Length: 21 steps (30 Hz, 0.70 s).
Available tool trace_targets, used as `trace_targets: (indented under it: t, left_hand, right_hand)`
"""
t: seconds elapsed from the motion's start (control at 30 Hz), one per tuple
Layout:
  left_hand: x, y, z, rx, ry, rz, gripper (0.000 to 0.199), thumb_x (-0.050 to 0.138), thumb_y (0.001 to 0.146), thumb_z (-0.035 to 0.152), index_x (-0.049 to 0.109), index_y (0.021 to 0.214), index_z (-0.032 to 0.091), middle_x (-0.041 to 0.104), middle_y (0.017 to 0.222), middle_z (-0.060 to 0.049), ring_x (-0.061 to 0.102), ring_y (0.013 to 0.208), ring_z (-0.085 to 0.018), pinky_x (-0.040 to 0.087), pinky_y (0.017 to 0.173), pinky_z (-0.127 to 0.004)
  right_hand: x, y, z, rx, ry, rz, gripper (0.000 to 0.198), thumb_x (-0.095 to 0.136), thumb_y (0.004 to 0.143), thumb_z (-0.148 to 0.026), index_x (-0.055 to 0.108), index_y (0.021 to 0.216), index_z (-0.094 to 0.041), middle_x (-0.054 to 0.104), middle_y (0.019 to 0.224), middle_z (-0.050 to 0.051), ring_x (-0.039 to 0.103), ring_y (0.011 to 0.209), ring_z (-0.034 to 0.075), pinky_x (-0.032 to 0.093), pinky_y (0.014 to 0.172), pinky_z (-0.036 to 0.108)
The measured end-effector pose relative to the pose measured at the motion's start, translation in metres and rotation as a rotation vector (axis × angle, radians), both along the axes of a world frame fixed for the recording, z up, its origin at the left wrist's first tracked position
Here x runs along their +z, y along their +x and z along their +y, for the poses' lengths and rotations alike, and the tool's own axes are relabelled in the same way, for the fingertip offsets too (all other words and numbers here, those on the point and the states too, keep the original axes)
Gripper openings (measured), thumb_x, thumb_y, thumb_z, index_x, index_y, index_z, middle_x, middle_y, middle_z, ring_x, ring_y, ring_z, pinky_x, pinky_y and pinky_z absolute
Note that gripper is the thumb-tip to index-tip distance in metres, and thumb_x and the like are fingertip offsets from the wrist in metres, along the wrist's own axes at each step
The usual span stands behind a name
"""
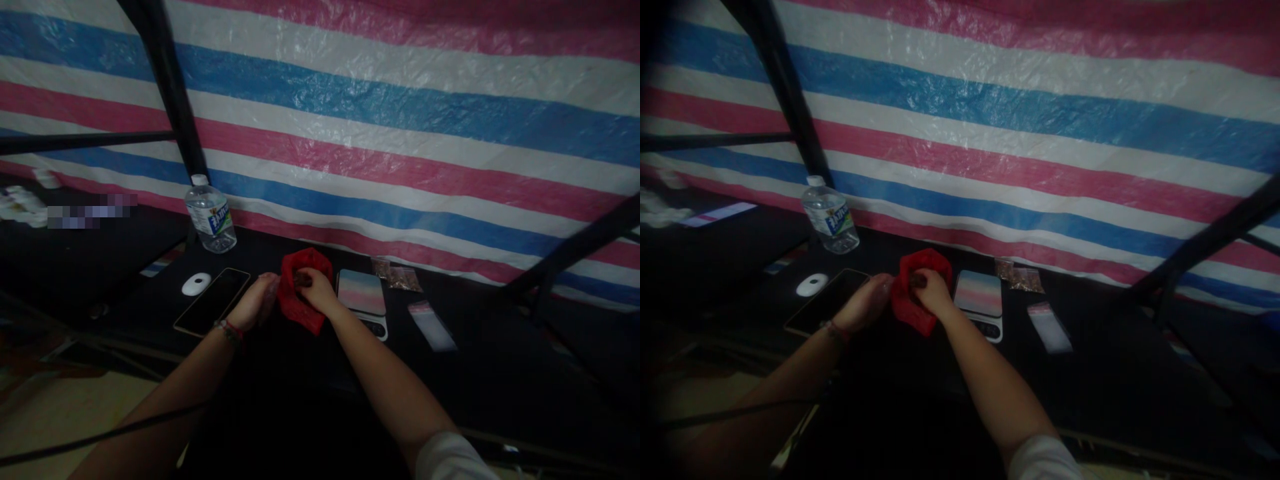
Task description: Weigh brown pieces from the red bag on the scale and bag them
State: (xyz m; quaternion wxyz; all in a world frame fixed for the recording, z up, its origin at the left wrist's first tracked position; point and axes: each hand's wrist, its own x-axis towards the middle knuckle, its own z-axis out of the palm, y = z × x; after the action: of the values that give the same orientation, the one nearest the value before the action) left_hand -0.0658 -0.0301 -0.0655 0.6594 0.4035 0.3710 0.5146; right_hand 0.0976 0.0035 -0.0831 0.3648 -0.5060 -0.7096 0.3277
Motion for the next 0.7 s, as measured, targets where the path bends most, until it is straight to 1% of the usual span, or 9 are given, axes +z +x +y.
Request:
trace_targets:
  t: [0.1, 0.17, 0.27, 0.4, 0.47, 0.57, 0.63, 0.7]
  left_hand:
    - [0.007, 0.000, -0.001, 0.058, -0.064, 0.003, 0.017, 0.055, 0.076, 0.035, 0.060, 0.073, 0.019, 0.066, 0.074, -0.003, 0.062, 0.076, -0.017, 0.050, 0.076, -0.029]
    - [0.008, 0.000, -0.001, 0.081, -0.076, 0.019, 0.018, 0.054, 0.076, 0.035, 0.060, 0.074, 0.019, 0.067, 0.075, -0.003, 0.062, 0.077, -0.018, 0.051, 0.077, -0.030]
    - [0.005, -0.002, 0.001, 0.058, -0.049, 0.016, 0.020, 0.054, 0.077, 0.037, 0.060, 0.074, 0.019, 0.068, 0.078, -0.004, 0.063, 0.081, -0.019, 0.051, 0.079, -0.032]
    - [-0.001, -0.005, 0.004, 0.029, 0.018, 0.034, 0.020, 0.057, 0.076, 0.038, 0.058, 0.072, 0.018, 0.066, 0.077, -0.004, 0.063, 0.078, -0.019, 0.051, 0.077, -0.032]
    - [-0.003, -0.006, 0.005, 0.045, 0.047, 0.057, 0.019, 0.058, 0.076, 0.037, 0.058, 0.073, 0.018, 0.066, 0.078, -0.003, 0.062, 0.078, -0.019, 0.051, 0.076, -0.032]
    - [-0.004, -0.006, 0.004, 0.101, 0.043, 0.070, 0.020, 0.059, 0.074, 0.037, 0.057, 0.077, 0.018, 0.065, 0.079, -0.003, 0.062, 0.077, -0.018, 0.051, 0.072, -0.029]
    - [-0.005, -0.006, 0.003, 0.138, 0.030, 0.058, 0.021, 0.061, 0.073, 0.037, 0.055, 0.079, 0.018, 0.063, 0.078, -0.002, 0.061, 0.075, -0.017, 0.050, 0.070, -0.028]
    - [-0.007, -0.007, 0.004, 0.145, 0.027, 0.046, 0.023, 0.062, 0.072, 0.038, 0.054, 0.080, 0.017, 0.063, 0.077, -0.001, 0.060, 0.073, -0.016, 0.050, 0.069, -0.027]
  right_hand:
    - [0.002, 0.003, 0.001, -0.035, -0.101, 0.123, 0.041, 0.063, 0.066, -0.004, 0.060, 0.105, -0.017, 0.068, 0.102, 0.004, 0.065, 0.089, 0.015, 0.050, 0.084, 0.029]
    - [0.004, 0.005, 0.001, -0.026, -0.118, 0.156, 0.037, 0.065, 0.066, -0.005, 0.059, 0.101, -0.017, 0.068, 0.099, 0.003, 0.065, 0.088, 0.015, 0.050, 0.082, 0.028]
    - [0.007, 0.007, 0.001, -0.043, -0.071, 0.151, 0.035, 0.067, 0.065, -0.008, 0.060, 0.098, -0.017, 0.068, 0.100, 0.003, 0.064, 0.091, 0.015, 0.049, 0.085, 0.029]
    - [0.006, 0.006, -0.001, -0.090, 0.012, 0.140, 0.035, 0.067, 0.068, -0.011, 0.059, 0.101, -0.019, 0.067, 0.103, 0.002, 0.063, 0.094, 0.015, 0.047, 0.089, 0.030]
    - [0.005, 0.004, -0.002, -0.090, 0.032, 0.122, 0.034, 0.066, 0.069, -0.013, 0.060, 0.102, -0.020, 0.067, 0.102, 0.002, 0.063, 0.092, 0.015, 0.047, 0.087, 0.030]
    - [0.005, 0.005, -0.001, -0.073, 0.042, 0.076, 0.034, 0.067, 0.069, -0.016, 0.061, 0.103, -0.020, 0.067, 0.101, 0.002, 0.063, 0.091, 0.015, 0.048, 0.085, 0.029]
    - [0.007, 0.010, 0.001, -0.089, 0.070, 0.048, 0.034, 0.067, 0.069, -0.016, 0.062, 0.103, -0.019, 0.068, 0.103, 0.003, 0.063, 0.093, 0.016, 0.047, 0.086, 0.029]
    - [0.009, 0.016, 0.003, -0.099, 0.115, -0.035, 0.034, 0.066, 0.069, -0.014, 0.064, 0.103, -0.019, 0.068, 0.104, 0.004, 0.062, 0.096, 0.017, 0.046, 0.089, 0.030]
